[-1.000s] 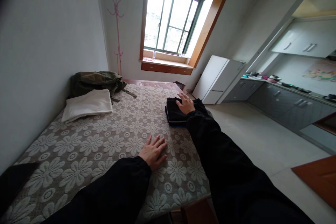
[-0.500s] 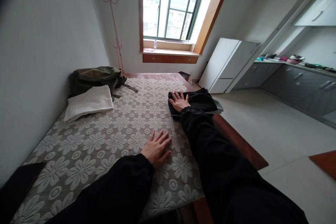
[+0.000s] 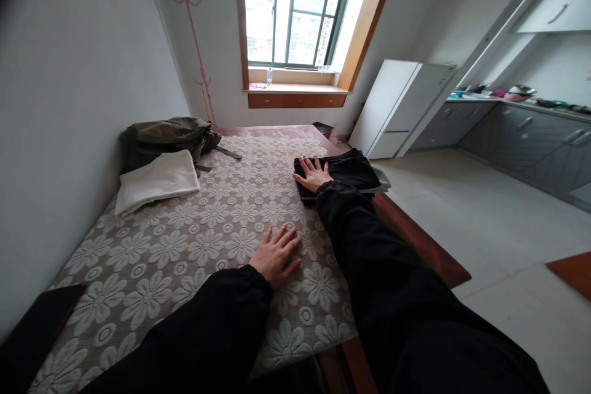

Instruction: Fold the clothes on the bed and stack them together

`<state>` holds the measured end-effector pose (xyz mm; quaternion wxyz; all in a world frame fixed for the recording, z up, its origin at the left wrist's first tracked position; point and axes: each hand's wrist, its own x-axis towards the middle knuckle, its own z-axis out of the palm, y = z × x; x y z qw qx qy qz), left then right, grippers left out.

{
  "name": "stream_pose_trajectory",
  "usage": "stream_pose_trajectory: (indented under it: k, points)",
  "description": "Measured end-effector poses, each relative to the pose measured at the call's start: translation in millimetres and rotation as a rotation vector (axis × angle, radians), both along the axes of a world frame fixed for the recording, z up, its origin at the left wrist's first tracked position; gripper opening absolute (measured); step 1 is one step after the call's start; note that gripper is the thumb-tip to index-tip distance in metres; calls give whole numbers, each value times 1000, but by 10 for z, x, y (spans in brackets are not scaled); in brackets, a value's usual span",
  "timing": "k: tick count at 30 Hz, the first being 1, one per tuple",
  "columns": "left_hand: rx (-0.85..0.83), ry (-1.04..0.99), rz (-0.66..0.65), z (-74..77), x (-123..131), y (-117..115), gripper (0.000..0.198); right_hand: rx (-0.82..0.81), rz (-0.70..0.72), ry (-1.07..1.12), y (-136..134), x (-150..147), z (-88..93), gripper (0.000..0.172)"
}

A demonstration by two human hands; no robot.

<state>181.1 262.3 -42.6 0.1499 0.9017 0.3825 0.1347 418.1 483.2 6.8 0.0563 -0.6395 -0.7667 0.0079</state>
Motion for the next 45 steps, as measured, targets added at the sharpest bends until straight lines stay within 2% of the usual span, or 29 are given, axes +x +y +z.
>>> stream_pose_trajectory:
  k: [8, 11, 14, 19, 37, 45]
  points:
    - [5, -1, 1, 41, -7, -19, 65, -37, -118, 40, 129, -201, 43, 74]
    - [16, -14, 3, 41, -5, -18, 64, -15, -175, 49, 153, -341, -4, 75]
    - [14, -28, 5, 33, -4, -18, 63, 74, -198, 29, 94, -415, -97, 77]
    - [24, -18, 3, 31, -7, -17, 65, 124, -199, 0, 29, -402, -173, 76]
    - [24, -14, 2, 23, 1, -5, 64, 121, -205, 28, 13, -414, -129, 79]
    - [40, -25, -1, 2, -3, -5, 63, 79, -160, 23, 40, -356, -116, 90]
